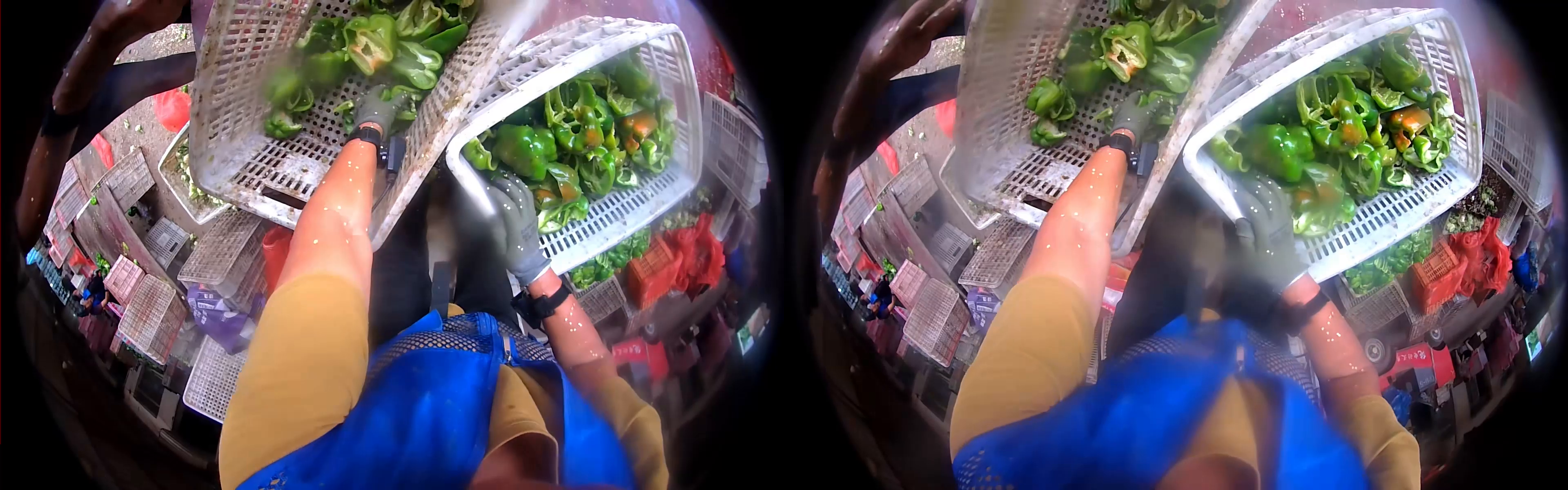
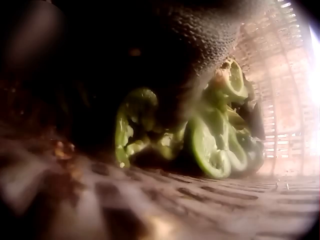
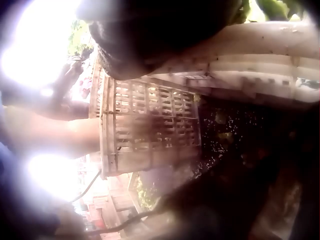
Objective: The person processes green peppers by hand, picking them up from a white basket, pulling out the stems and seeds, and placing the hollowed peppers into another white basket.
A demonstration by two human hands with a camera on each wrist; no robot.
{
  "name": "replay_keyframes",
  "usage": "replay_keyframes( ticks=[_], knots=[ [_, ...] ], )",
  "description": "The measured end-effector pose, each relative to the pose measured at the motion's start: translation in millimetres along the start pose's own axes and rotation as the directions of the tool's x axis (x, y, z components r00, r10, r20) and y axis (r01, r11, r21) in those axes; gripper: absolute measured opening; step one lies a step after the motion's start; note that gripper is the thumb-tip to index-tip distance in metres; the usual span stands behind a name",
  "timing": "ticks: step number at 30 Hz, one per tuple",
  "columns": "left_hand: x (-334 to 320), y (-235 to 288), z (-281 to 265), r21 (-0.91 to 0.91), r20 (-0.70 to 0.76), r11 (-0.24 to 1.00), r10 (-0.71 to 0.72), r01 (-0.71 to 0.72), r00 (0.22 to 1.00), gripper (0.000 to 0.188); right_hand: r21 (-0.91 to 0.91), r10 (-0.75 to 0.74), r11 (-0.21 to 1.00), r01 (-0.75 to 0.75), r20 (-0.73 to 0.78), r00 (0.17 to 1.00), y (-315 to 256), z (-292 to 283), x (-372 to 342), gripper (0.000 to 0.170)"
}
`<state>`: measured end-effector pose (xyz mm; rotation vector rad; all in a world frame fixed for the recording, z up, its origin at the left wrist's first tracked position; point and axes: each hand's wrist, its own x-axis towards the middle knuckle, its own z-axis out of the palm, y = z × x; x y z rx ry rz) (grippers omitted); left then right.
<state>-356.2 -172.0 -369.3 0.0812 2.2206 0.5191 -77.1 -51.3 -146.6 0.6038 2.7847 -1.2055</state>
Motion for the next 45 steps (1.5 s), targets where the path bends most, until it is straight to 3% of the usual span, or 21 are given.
replay_keyframes(
  ticks=[2, 3, 7, 10, 12, 14, 15, 18, 20, 23, 24, 26, 27, 28, 30, 32, 34, 36, 37, 39, 45],
  knots=[
    [26, -47, 31, -0.287, 0.099, 0.952, 0.140, -0.107, 0.985, 0.068, 0.020, -0.001, 1.000, 0.001, -0.002, 1.000, -1, 2, 1, 0.044],
    [4, -36, 21, -0.501, 0.222, 0.865, 0.146, -0.016, 0.964, 0.060, 0.018, -0.002, 1.000, 0.002, -0.003, 1.000, 0, 2, 2, 0.044],
    [-18, -22, 4, -0.492, 0.341, 0.859, 0.043, 0.139, 0.939, 0.057, 0.032, 0.056, 0.998, -0.058, 0.047, 0.997, 4, 4, -1, 0.043],
    [-34, 3, -22, -0.412, 0.289, 0.907, 0.037, 0.090, 0.957, 0.057, 0.029, 0.067, 0.997, -0.070, 0.070, 0.995, 5, 7, -1, 0.042],
    [-2, -39, 0, -0.506, 0.272, 0.858, 0.062, 0.088, 0.960, 0.046, 0.032, 0.066, 0.997, -0.069, 0.078, 0.995, 8, 8, -4, 0.042],
    [6, -47, -9, -0.795, 0.510, 0.506, 0.255, 0.336, 0.822, 0.042, -0.006, 0.054, 0.999, -0.054, 0.064, 0.997, 10, 10, -5, 0.040],
    [10, -45, -14, -0.761, 0.615, 0.438, 0.253, 0.478, 0.747, 0.039, -0.003, 0.049, 0.999, -0.049, 0.061, 0.997, 9, 10, -5, 0.040],
    [-49, 1, -71, -0.793, 0.601, 0.346, 0.308, 0.502, 0.737, 0.038, 0.019, 0.030, 0.999, -0.031, 0.051, 0.998, 9, 6, -3, 0.039],
    [-67, 6, -92, -0.844, 0.493, 0.409, 0.337, 0.347, 0.802, 0.038, 0.027, 0.035, 0.999, -0.036, 0.052, 0.998, 16, 13, -6, 0.039],
    [-132, 52, -131, -0.924, 0.380, 0.248, 0.521, 0.291, 0.764, 0.039, -0.092, -0.099, 0.991, 0.101, 0.024, 0.995, 30, 24, -10, 0.040],
    [-155, 73, -135, -0.934, 0.346, 0.256, 0.474, 0.249, 0.810, 0.044, -0.096, -0.096, 0.991, 0.097, 0.011, 0.995, 30, 18, -10, 0.040],
    [-208, 119, -138, -0.805, 0.334, 0.593, 0.482, -0.021, 0.810, 0.052, 0.190, 0.074, 0.980, -0.058, -0.080, 0.994, 20, 1, -3, 0.040],
    [-225, 126, -118, -0.628, 0.215, 0.697, 0.584, -0.348, 0.783, 0.059, 0.538, 0.334, 0.805, -0.249, -0.064, 0.941, 9, -11, 0, 0.039],
    [-241, 131, -98, -0.353, 0.130, 0.704, 0.690, -0.617, 0.712, 0.065, 0.543, 0.323, 0.804, -0.242, -0.056, 0.945, 3, -18, -2, 0.039],
    [-274, 144, -80, -0.227, -0.022, 0.541, 0.828, -0.810, 0.560, 0.066, 0.626, 0.383, 0.732, -0.271, -0.050, 0.922, 1, -30, -9, 0.039],
    [-264, 144, -104, -0.440, -0.093, 0.690, 0.601, -0.575, 0.794, 0.046, 0.329, 0.208, 0.926, -0.185, -0.036, 0.977, 1, -35, -24, 0.046],
    [-201, 106, -114, -0.672, -0.218, 0.647, 0.293, -0.361, 0.931, 0.030, 0.174, 0.091, 0.981, -0.091, 0.007, 0.996, 6, -22, -37, 0.050],
    [-112, 29, -107, -0.355, -0.281, 0.889, 0.194, -0.290, 0.940, 0.048, 0.044, 0.084, 0.995, -0.085, 0.026, 0.996, 9, 1, -45, 0.053],
    [-75, -3, -99, -0.290, -0.128, 0.955, 0.025, -0.062, 0.991, 0.063, -0.085, 0.084, 0.993, -0.081, 0.036, 0.996, 10, 10, -47, 0.055],
    [-15, -59, -61, -0.162, -0.071, 0.987, -0.021, 0.009, 0.997, 0.072, -0.038, 0.145, 0.989, -0.141, 0.106, 0.984, 14, 18, -46, 0.057],
    [3, -47, -13, -0.033, -0.088, 0.998, 0.050, -0.053, 0.995, 0.107, -0.085, 0.150, 0.986, -0.140, 0.120, 0.981, 19, 25, -46, 0.063]
  ],
)
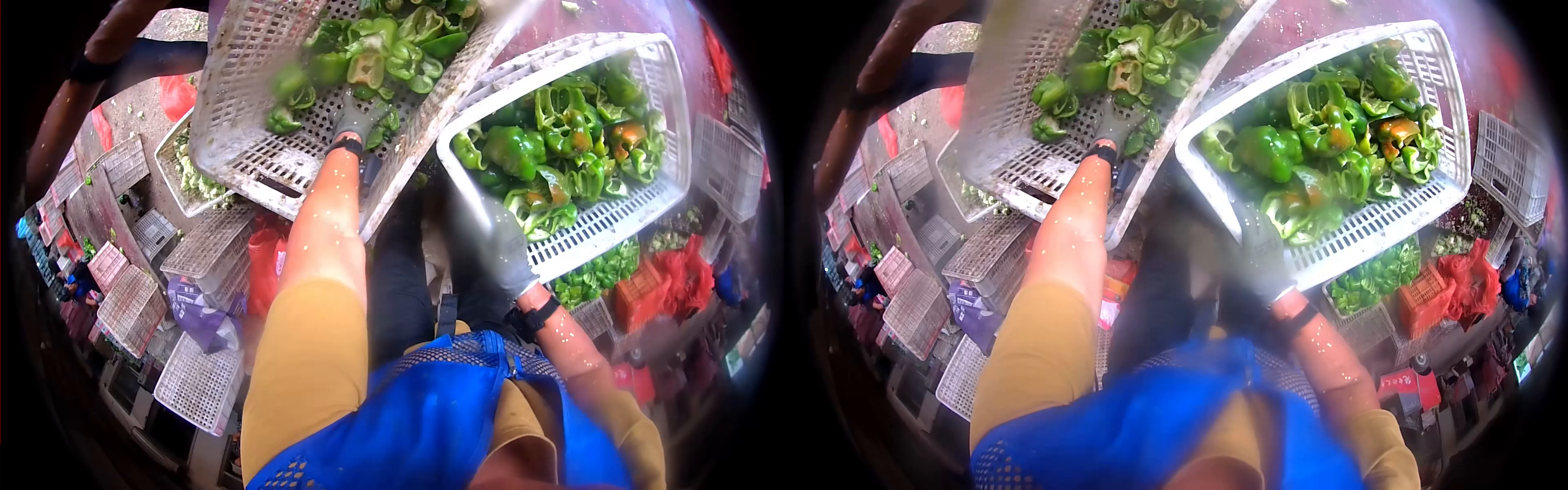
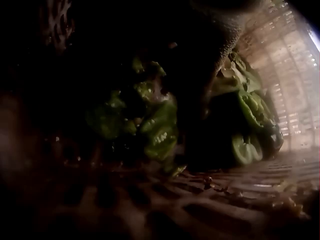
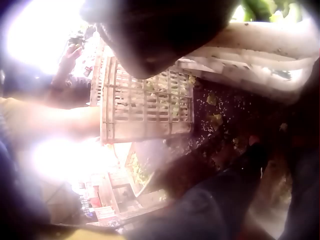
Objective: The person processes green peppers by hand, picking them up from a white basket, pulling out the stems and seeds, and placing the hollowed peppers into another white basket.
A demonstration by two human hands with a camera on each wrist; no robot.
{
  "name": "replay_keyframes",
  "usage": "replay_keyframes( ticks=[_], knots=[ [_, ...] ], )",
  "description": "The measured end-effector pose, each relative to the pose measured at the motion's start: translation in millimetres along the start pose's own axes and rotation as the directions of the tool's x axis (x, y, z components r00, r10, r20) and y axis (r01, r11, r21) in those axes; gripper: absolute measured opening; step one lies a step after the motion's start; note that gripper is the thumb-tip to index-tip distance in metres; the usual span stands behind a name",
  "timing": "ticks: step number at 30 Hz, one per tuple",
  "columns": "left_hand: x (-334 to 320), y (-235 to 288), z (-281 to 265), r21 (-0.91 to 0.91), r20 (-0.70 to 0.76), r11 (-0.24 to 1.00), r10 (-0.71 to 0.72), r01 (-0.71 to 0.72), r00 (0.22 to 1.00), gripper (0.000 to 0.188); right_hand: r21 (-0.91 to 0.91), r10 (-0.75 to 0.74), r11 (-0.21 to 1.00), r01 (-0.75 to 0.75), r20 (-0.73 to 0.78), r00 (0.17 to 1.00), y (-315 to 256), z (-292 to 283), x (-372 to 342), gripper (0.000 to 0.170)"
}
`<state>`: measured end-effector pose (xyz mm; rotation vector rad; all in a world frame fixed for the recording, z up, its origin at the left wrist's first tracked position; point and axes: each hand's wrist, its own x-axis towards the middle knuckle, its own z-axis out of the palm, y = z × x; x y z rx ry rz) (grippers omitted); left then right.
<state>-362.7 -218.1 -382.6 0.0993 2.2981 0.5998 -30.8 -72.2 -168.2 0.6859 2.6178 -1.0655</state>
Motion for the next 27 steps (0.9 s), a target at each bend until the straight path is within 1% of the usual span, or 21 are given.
replay_keyframes(
  ticks=[1, 3, 4, 5, 7, 8, 9, 11, 12, 13, 15, 16, 17, 19, 20, 21, 23, 24, 26, 27],
  knots=[
    [-2, -3, 3, 0.002, 0.013, 1.000, -0.008, 0.008, 1.000, 0.107, 0.001, 0.012, 1.000, -0.012, 0.011, 1.000, -2, -1, -2, 0.063],
    [-17, 28, -6, -0.055, 0.032, 0.989, -0.138, 0.139, 0.990, 0.120, 0.021, 0.010, 1.000, -0.010, 0.010, 1.000, -4, -4, 2, 0.062],
    [-17, 29, 0, 0.053, -0.018, 0.995, -0.089, 0.090, 0.996, 0.115, 0.024, 0.016, 1.000, -0.016, 0.006, 1.000, -6, -5, 4, 0.062],
    [-18, 27, -1, 0.060, -0.012, 0.994, -0.086, 0.086, 0.996, 0.115, 0.044, 0.006, 0.999, -0.006, 0.002, 1.000, -7, -6, 3, 0.063],
    [-21, 22, 2, 0.193, -0.023, 0.981, -0.013, 0.018, 1.000, 0.109, 0.061, 0.003, 0.998, -0.003, -0.007, 1.000, -7, -7, 1, 0.063],
    [-24, 25, 1, 0.176, -0.006, 0.984, -0.026, 0.027, 1.000, 0.103, 0.053, 0.003, 0.999, -0.003, -0.005, 1.000, -6, -6, 0, 0.063],
    [-27, 34, -2, 0.174, 0.001, 0.984, -0.025, 0.024, 1.000, 0.103, 0.043, 0.002, 0.999, -0.002, -0.003, 1.000, -6, -6, -2, 0.064],
    [-31, 50, 1, 0.146, 0.059, 0.986, 0.068, -0.076, 0.996, 0.093, 0.020, 0.009, 1.000, -0.008, -0.005, 1.000, -4, -3, -3, 0.064],
    [-28, 53, 6, 0.199, 0.017, 0.977, 0.080, -0.081, 0.997, 0.085, 0.003, 0.009, 1.000, -0.009, -0.007, 1.000, -4, -2, -4, 0.064],
    [-28, 56, 9, 0.194, 0.015, 0.978, 0.077, -0.079, 0.997, 0.085, -0.001, 0.006, 1.000, -0.006, -0.004, 1.000, -4, -2, -4, 0.064],
    [-29, 70, 13, 0.077, 0.037, 0.970, 0.229, -0.231, 0.973, 0.076, 0.048, 0.034, 0.998, -0.034, 0.002, 0.999, -8, -6, -1, 0.062],
    [-26, 78, 16, 0.050, 0.077, 0.980, 0.187, -0.191, 0.979, 0.065, 0.049, 0.036, 0.998, -0.036, 0.005, 0.999, -9, -6, -2, 0.062],
    [-18, 75, 20, 0.050, 0.079, 0.981, 0.186, -0.190, 0.979, 0.065, 0.057, 0.041, 0.998, -0.041, 0.002, 0.999, -10, -5, -2, 0.061],
    [-3, 67, 29, 0.068, 0.119, 0.962, 0.255, -0.265, 0.959, 0.053, 0.062, 0.045, 0.997, -0.045, 0.001, 0.999, -9, -5, -2, 0.061],
    [4, 65, 25, 0.036, 0.173, 0.958, 0.273, -0.283, 0.946, 0.049, 0.048, 0.059, 0.997, -0.059, 0.007, 0.998, -10, -4, -3, 0.060],
    [7, 67, 26, 0.032, 0.170, 0.957, 0.280, -0.289, 0.945, 0.049, 0.030, 0.071, 0.997, -0.072, 0.006, 0.997, -9, -3, -2, 0.060],
    [10, 70, 33, 0.047, 0.327, 0.975, 0.189, -0.216, 0.926, 0.054, 0.033, 0.077, 0.997, -0.076, -0.003, 0.997, -9, -4, 1, 0.060],
    [12, 62, 36, 0.045, 0.327, 0.975, 0.191, -0.217, 0.926, 0.054, 0.045, 0.081, 0.996, -0.081, 0.001, 0.997, -10, -4, 0, 0.059],
    [20, 47, 28, -0.076, 0.431, 0.976, 0.216, -0.204, 0.876, 0.040, 0.058, 0.089, 0.994, -0.090, 0.016, 0.996, -9, -7, 2, 0.058],
    [9, 54, 10, -0.075, 0.430, 0.975, 0.220, -0.208, 0.876, 0.040, 0.074, 0.098, 0.992, -0.101, 0.037, 0.994, -9, -8, 1, 0.058]
  ],
)
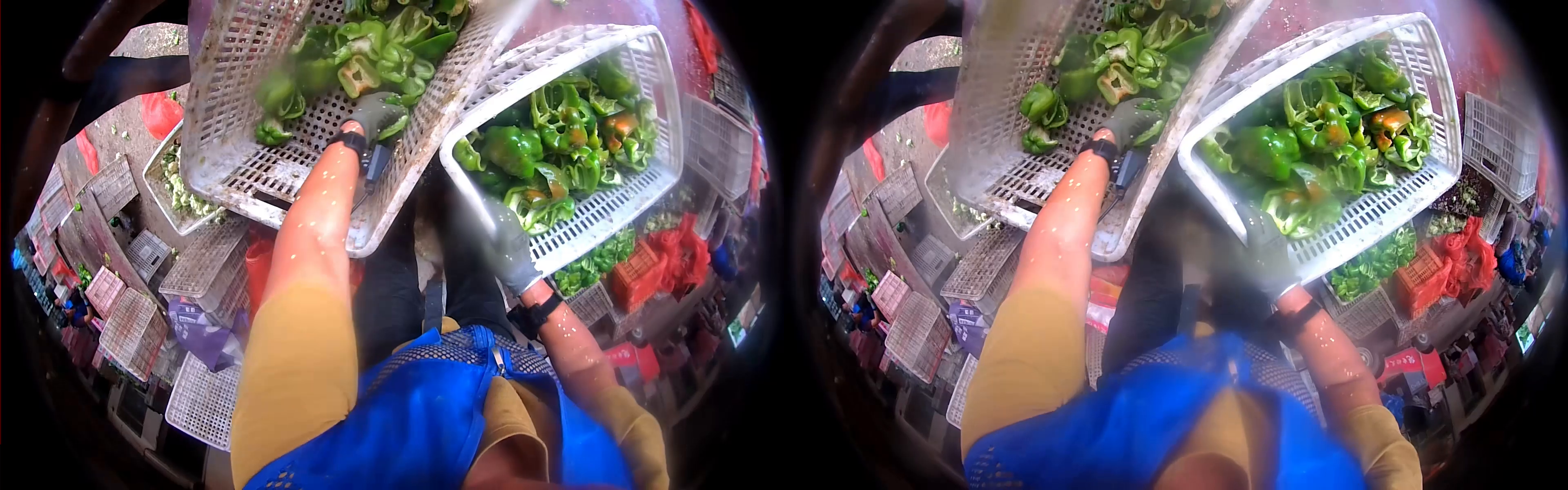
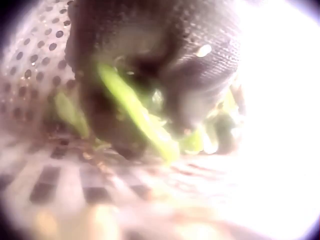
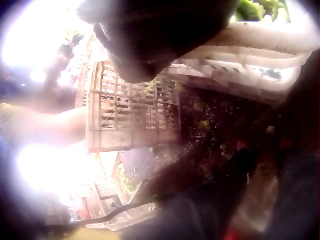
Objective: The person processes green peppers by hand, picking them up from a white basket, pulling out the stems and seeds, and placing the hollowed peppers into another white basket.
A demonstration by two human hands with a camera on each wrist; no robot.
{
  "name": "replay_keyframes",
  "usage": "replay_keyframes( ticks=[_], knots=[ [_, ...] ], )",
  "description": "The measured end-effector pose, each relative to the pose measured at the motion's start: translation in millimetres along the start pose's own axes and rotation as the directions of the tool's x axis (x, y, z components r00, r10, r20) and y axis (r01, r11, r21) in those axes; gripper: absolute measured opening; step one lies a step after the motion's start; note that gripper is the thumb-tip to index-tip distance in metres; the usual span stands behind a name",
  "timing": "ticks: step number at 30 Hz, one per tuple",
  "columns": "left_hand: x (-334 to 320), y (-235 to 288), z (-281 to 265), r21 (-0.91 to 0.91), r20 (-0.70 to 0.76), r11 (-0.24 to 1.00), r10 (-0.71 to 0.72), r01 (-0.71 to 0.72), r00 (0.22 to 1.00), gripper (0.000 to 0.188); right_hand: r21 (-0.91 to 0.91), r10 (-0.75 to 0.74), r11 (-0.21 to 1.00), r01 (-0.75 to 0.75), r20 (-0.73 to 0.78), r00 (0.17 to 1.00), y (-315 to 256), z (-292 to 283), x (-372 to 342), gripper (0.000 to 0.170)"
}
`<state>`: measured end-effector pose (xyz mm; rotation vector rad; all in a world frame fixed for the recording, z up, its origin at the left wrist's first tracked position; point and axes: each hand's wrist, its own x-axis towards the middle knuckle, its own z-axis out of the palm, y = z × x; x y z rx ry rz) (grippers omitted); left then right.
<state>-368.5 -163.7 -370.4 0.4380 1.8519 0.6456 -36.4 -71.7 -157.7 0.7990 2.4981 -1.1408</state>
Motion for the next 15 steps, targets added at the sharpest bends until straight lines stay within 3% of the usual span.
replay_keyframes(
  ticks=[1, 2, 4, 6, 8, 9, 10, 12, 13, 14, 15],
  knots=[
    [-21, 10, -12, -0.509, 0.037, 0.861, 0.012, 0.008, 0.999, 0.039, 0.002, 0.001, 1.000, -0.001, -0.005, 1.000, 1, 0, -2, 0.058],
    [-49, 33, -27, -0.874, 0.062, 0.485, 0.043, 0.033, 0.997, 0.040, -0.017, -0.022, 1.000, 0.022, -0.010, 1.000, 4, 2, -2, 0.057],
    [-109, 105, -51, -0.878, -0.221, 0.403, 0.136, -0.258, 0.966, 0.036, -0.032, -0.050, 0.998, 0.049, -0.029, 0.998, 6, 4, -1, 0.057],
    [-161, 168, -55, -0.776, -0.271, 0.540, 0.183, -0.327, 0.945, 0.037, -0.050, -0.041, 0.998, 0.039, -0.028, 0.999, 5, 5, -1, 0.057],
    [-194, 207, -48, -0.595, -0.242, 0.581, 0.529, -0.556, 0.813, 0.044, -0.023, -0.017, 1.000, 0.017, -0.013, 1.000, -3, -3, 2, 0.057],
    [-196, 213, -63, -0.701, 0.011, 0.620, 0.505, -0.353, 0.863, 0.057, 0.002, 0.011, 1.000, -0.011, 0.011, 1.000, -5, -6, 3, 0.057],
    [-162, 199, -64, -0.748, 0.003, 0.599, 0.434, -0.286, 0.901, 0.062, 0.003, 0.015, 1.000, -0.015, 0.005, 1.000, -5, -5, 2, 0.057],
    [-85, 151, -64, -0.332, -0.141, 0.905, 0.230, -0.265, 0.963, 0.060, -0.061, -0.012, 0.998, 0.010, -0.025, 1.000, -3, -2, 1, 0.057],
    [-62, 139, -51, -0.332, -0.137, 0.904, 0.238, -0.271, 0.962, 0.060, -0.065, -0.008, 0.998, 0.006, -0.032, 0.999, -4, -3, 3, 0.057],
    [-44, 129, -35, 0.310, -0.089, 0.897, 0.359, -0.316, 0.929, 0.055, -0.069, -0.012, 0.998, 0.009, -0.039, 0.999, -7, -5, 4, 0.056],
    [-30, 116, -19, 0.819, 0.026, 0.511, 0.422, -0.261, 0.906, 0.051, -0.072, -0.014, 0.997, 0.011, -0.039, 0.999, -11, -7, 3, 0.054]
  ],
)
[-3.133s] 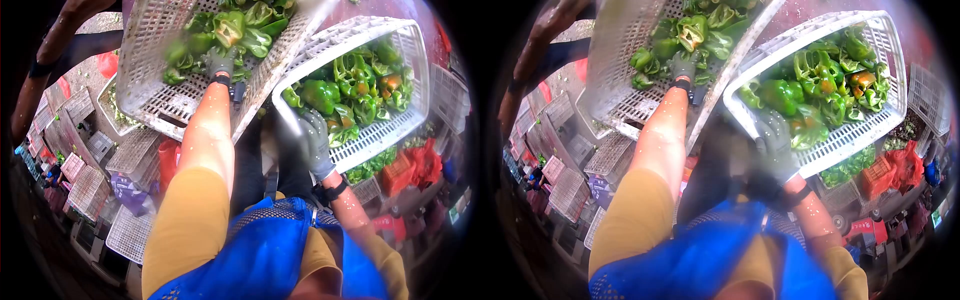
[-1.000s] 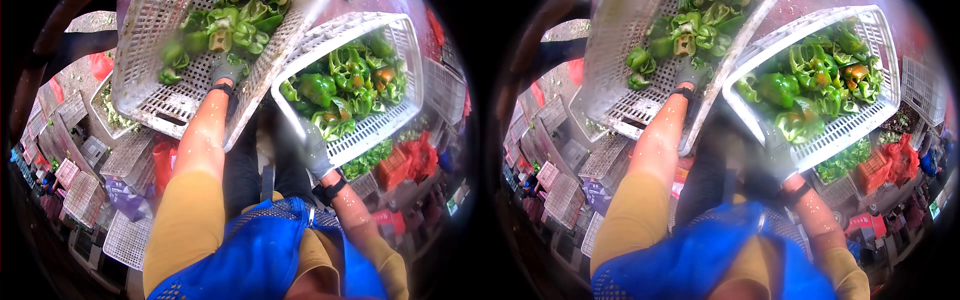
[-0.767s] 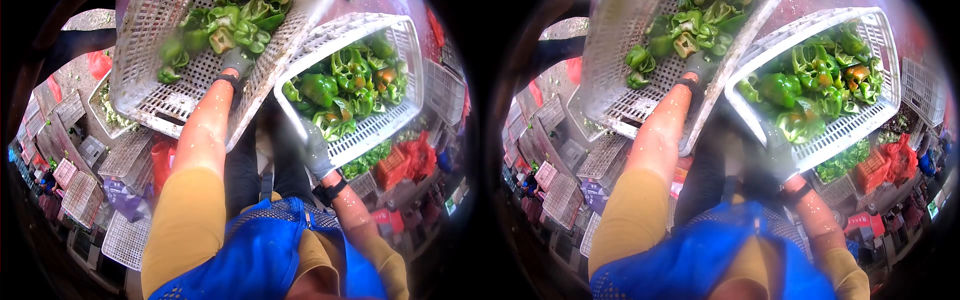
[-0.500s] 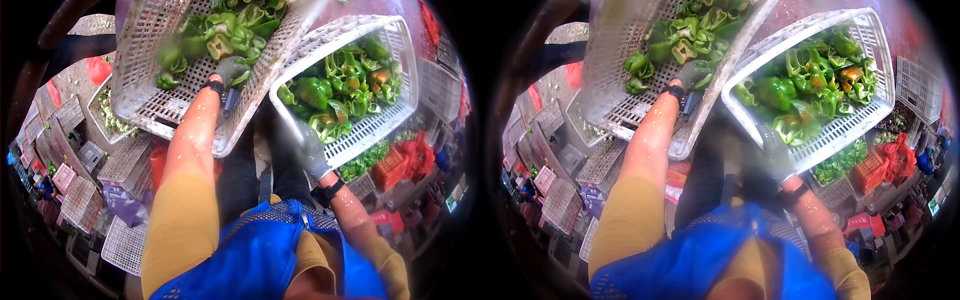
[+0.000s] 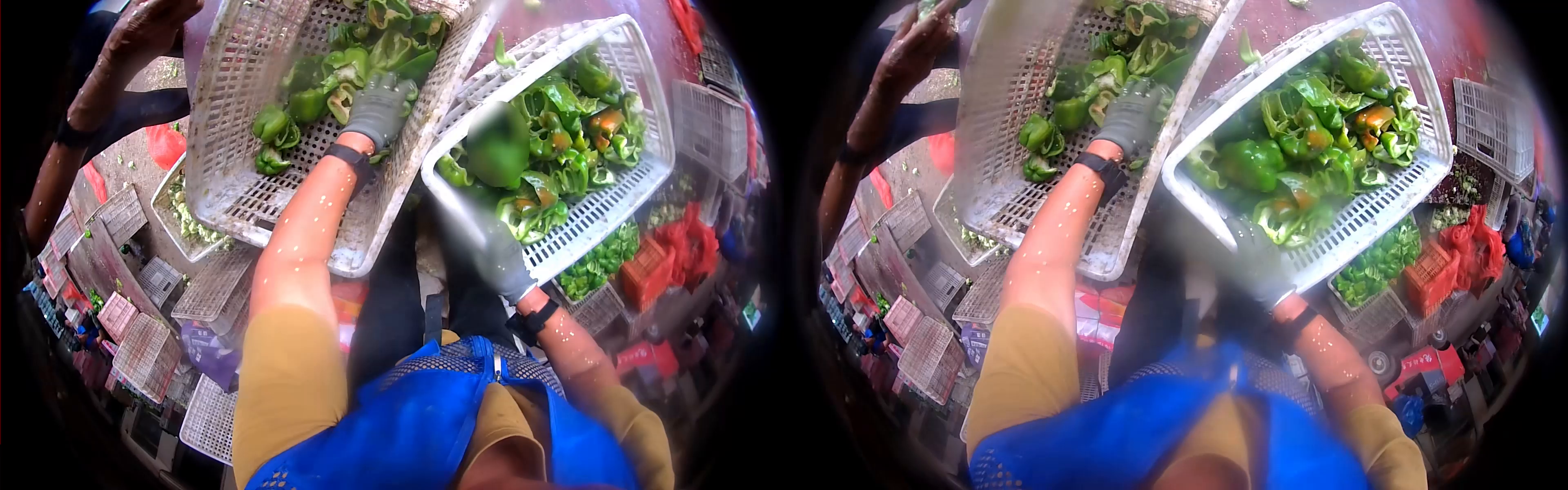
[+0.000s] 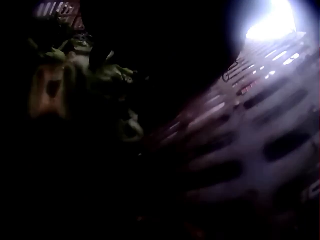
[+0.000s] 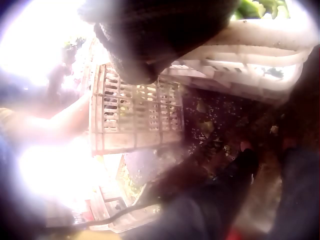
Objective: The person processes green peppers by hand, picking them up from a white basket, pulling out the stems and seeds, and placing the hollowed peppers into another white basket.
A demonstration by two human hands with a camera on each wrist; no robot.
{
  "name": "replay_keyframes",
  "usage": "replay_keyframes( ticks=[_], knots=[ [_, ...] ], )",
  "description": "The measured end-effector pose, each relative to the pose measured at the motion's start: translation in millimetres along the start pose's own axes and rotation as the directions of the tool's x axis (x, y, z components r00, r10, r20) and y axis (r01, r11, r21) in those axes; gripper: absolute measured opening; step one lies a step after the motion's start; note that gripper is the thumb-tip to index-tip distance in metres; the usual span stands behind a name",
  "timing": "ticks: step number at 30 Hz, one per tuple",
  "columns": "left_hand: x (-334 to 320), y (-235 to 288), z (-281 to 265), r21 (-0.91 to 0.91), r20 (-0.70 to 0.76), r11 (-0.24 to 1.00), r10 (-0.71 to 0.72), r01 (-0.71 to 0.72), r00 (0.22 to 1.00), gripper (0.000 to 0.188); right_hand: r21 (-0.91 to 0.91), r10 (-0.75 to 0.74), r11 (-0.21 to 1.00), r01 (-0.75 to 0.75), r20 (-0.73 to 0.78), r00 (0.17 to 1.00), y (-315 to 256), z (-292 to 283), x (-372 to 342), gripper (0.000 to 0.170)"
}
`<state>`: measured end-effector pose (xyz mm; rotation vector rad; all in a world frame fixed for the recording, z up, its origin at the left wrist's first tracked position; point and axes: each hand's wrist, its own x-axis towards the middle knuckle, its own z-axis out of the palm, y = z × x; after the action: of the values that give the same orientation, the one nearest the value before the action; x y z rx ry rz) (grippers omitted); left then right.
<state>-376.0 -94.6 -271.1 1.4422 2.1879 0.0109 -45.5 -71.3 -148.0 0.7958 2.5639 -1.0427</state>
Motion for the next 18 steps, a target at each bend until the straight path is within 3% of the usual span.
replay_keyframes(
  ticks=[1, 3, 5, 7, 8, 9, 11, 12, 13, 14, 15, 17, 18],
  knots=[
    [3, 0, 26, -0.005, 0.005, 1.000, 0.001, -0.001, 1.000, 0.051, -0.001, 0.005, 1.000, -0.005, 0.005, 1.000, -1, 0, -2, 0.054],
    [12, 4, 48, 0.204, -0.255, 0.978, 0.014, 0.040, 0.967, 0.046, -0.090, -0.094, 0.992, 0.091, -0.036, 0.995, 0, 0, 2, 0.052],
    [31, 1, 56, 0.206, -0.205, 0.974, -0.055, 0.098, 0.977, 0.047, -0.079, -0.085, 0.994, 0.081, -0.042, 0.996, -1, -2, 4, 0.052],
    [51, -11, 52, 0.040, -0.024, 0.986, -0.163, 0.164, 0.986, 0.053, -0.168, -0.244, 0.958, 0.232, -0.053, 0.968, 0, -7, 7, 0.052],
    [49, -7, 40, -0.002, -0.050, 0.979, -0.204, 0.204, 0.978, 0.062, -0.052, -0.123, 0.991, 0.121, -0.038, 0.992, 1, -3, 4, 0.052],
    [46, -7, 40, 0.000, -0.042, 0.980, -0.198, 0.199, 0.979, 0.062, -0.047, -0.114, 0.993, 0.113, -0.037, 0.993, 1, -2, 0, 0.052],
    [41, -20, 27, -0.179, -0.091, 0.971, -0.177, 0.159, 0.980, 0.065, -0.027, -0.078, 0.997, 0.076, -0.056, 0.995, 1, -2, 0, 0.051],
    [35, -29, 26, -0.273, -0.158, 0.951, -0.193, 0.144, 0.968, 0.051, -0.025, -0.085, 0.996, 0.083, -0.064, 0.994, 1, -3, 2, 0.051],
    [29, -38, 24, -0.265, -0.164, 0.954, -0.189, 0.141, 0.968, 0.051, -0.026, -0.074, 0.997, 0.073, -0.042, 0.996, 1, -4, 3, 0.051],
    [21, -48, 22, -0.788, -0.121, 0.602, -0.353, 0.127, 0.928, 0.040, -0.023, -0.059, 0.998, 0.058, -0.020, 0.998, -1, -4, 2, 0.051],
    [11, -52, 8, -0.999, 0.017, 0.018, -0.457, 0.028, 0.889, 0.029, -0.015, -0.060, 0.998, 0.059, -0.026, 0.998, 0, -2, 0, 0.051],
    [-17, -57, -31, -0.919, 0.050, -0.386, -0.322, -0.082, 0.945, 0.019, -0.029, -0.087, 0.996, 0.085, -0.068, 0.994, 3, 1, 1, 0.050],
    [-24, -57, -37, -0.942, -0.060, -0.304, -0.268, -0.143, 0.962, 0.022, -0.024, -0.092, 0.996, 0.090, -0.072, 0.993, 1, -1, 1, 0.050]
  ],
)
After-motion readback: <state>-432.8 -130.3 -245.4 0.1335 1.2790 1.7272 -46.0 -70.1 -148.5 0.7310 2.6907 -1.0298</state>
